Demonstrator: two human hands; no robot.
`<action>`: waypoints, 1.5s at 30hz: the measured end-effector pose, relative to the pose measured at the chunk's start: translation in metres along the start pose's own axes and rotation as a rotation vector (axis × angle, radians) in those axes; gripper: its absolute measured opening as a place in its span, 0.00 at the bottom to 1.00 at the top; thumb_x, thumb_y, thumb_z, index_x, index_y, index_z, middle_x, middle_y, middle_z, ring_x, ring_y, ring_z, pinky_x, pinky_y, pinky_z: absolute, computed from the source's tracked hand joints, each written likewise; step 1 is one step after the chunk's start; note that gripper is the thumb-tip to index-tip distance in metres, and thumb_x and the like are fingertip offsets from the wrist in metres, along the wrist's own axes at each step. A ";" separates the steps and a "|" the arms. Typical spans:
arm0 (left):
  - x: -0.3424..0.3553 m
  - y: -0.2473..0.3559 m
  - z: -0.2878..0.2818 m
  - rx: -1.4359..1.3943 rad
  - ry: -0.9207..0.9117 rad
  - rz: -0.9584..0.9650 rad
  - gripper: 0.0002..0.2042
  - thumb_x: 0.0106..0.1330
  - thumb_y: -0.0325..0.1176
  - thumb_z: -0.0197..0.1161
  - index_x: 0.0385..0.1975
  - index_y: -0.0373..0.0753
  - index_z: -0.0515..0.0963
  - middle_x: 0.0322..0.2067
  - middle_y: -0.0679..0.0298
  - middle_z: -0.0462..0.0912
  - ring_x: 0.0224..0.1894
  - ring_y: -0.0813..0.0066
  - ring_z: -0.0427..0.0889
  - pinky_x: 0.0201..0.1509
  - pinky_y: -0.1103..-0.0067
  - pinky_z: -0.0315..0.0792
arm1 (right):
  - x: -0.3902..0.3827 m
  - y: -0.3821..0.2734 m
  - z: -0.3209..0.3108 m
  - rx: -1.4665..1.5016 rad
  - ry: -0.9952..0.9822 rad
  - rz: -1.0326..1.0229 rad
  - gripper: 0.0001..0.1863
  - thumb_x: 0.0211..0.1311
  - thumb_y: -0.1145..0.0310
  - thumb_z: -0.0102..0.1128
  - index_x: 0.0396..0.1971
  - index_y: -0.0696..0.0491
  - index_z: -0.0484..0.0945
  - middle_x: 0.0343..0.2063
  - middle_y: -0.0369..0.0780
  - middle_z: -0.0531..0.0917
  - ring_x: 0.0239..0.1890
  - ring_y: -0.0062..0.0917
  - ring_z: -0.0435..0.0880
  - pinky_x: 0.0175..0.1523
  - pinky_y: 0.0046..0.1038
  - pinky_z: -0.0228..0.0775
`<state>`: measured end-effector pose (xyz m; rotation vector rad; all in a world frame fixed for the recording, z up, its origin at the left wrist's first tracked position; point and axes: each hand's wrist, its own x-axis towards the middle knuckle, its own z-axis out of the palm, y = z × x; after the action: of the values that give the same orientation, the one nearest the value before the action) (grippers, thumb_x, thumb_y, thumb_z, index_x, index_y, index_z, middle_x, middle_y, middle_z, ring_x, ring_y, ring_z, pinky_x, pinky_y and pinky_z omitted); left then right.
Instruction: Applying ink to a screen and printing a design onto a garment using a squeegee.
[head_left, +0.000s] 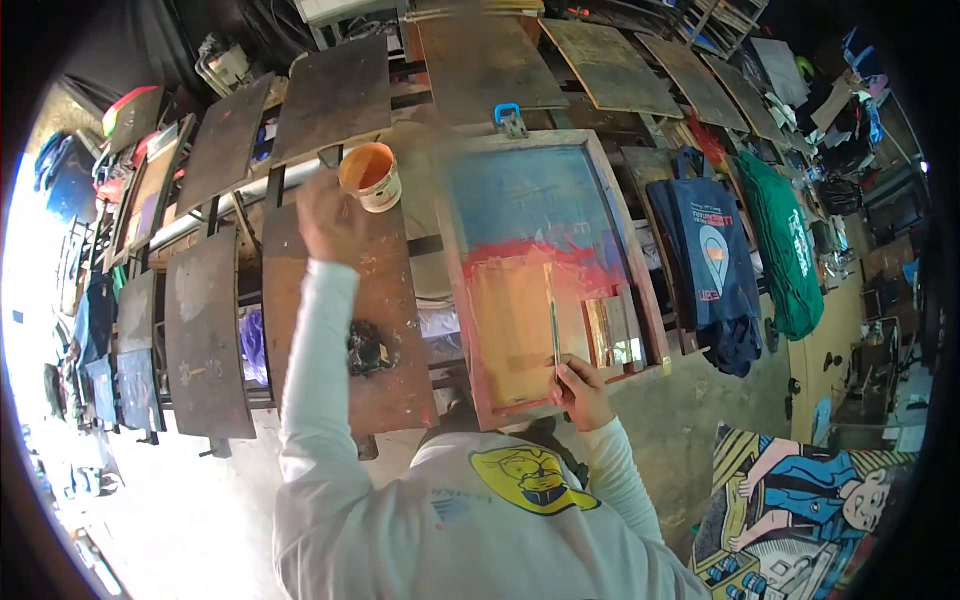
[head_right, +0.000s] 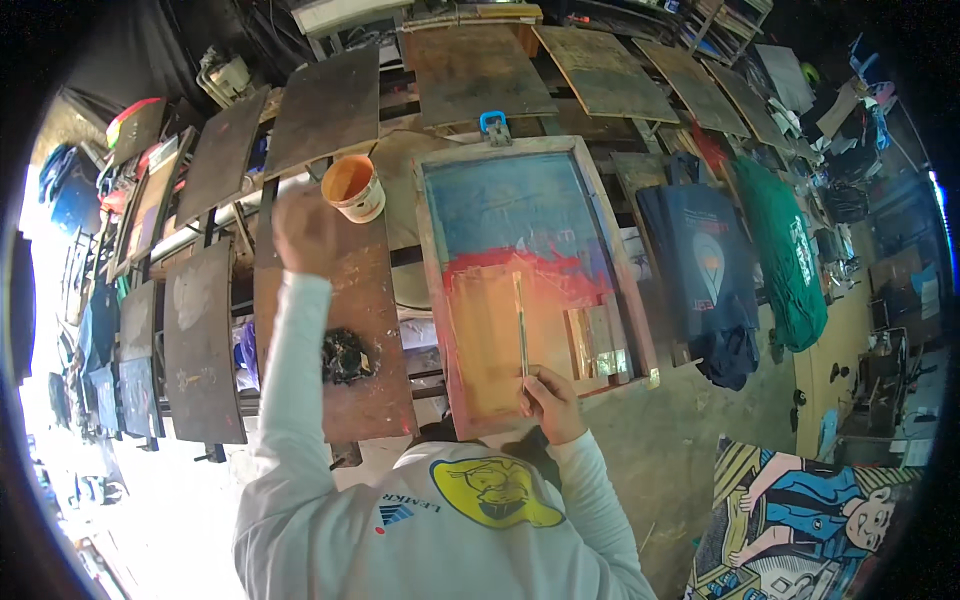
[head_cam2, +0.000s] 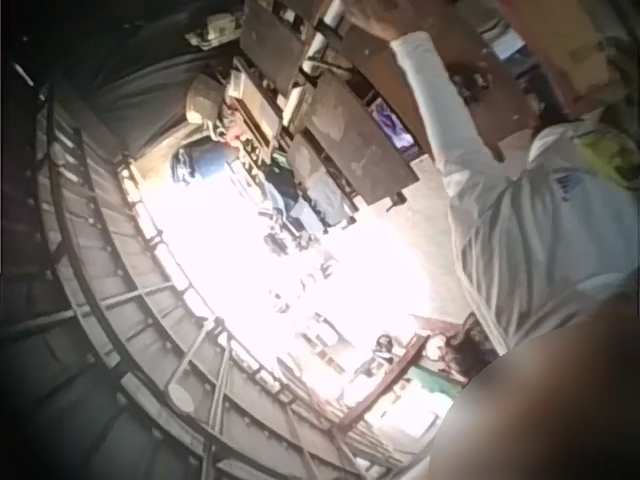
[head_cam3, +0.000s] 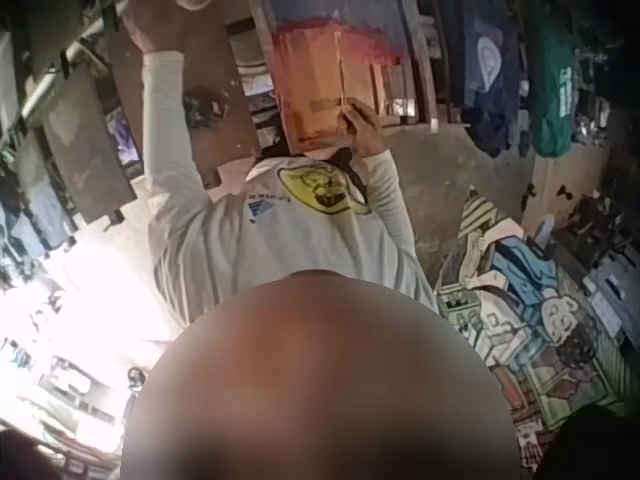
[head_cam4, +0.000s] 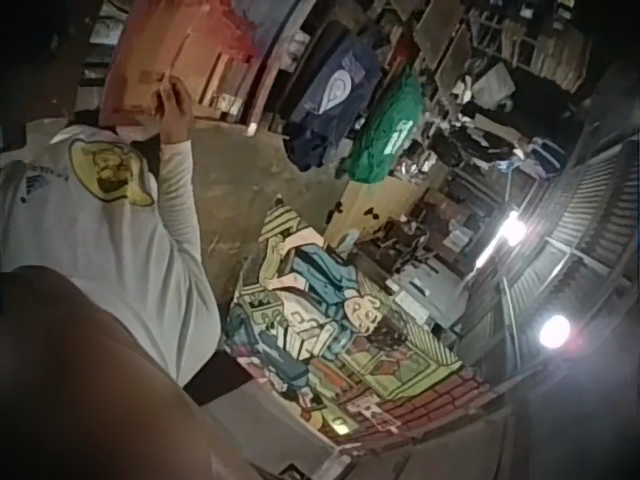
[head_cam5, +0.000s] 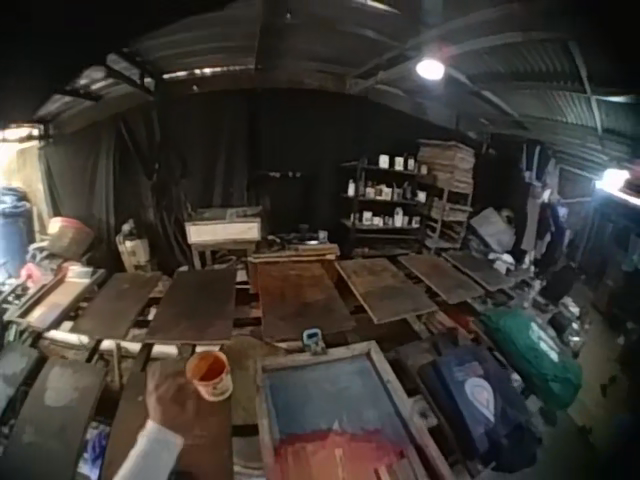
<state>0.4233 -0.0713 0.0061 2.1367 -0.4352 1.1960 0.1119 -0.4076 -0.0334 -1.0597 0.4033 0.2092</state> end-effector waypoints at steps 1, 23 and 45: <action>0.023 -0.019 0.002 -0.055 0.105 -0.099 0.13 0.55 0.25 0.69 0.41 0.38 0.81 0.47 0.55 0.81 0.54 0.49 0.79 0.61 0.62 0.71 | -0.001 0.000 -0.006 -0.015 -0.028 0.006 0.13 0.75 0.66 0.49 0.47 0.60 0.77 0.19 0.34 0.72 0.22 0.18 0.70 0.29 0.23 0.64; -0.236 0.281 -0.054 -0.113 -0.717 -0.485 0.14 0.55 0.29 0.67 0.42 0.39 0.81 0.41 0.54 0.84 0.44 0.52 0.83 0.50 0.68 0.77 | -0.034 -0.045 -0.206 -0.643 -0.390 0.154 0.10 0.72 0.66 0.51 0.38 0.57 0.76 0.21 0.35 0.76 0.21 0.20 0.75 0.27 0.23 0.66; -0.314 0.274 -0.070 0.034 -1.012 -0.566 0.30 0.63 0.36 0.60 0.66 0.40 0.61 0.64 0.28 0.60 0.68 0.36 0.61 0.67 0.57 0.67 | 0.035 0.007 -0.169 -1.306 -0.263 -0.605 0.12 0.63 0.67 0.62 0.43 0.55 0.84 0.32 0.50 0.85 0.33 0.45 0.84 0.41 0.41 0.76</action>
<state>0.0580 -0.2335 -0.1318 2.5178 -0.1795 -0.2432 0.1042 -0.5534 -0.1255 -2.3381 -0.4003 0.0403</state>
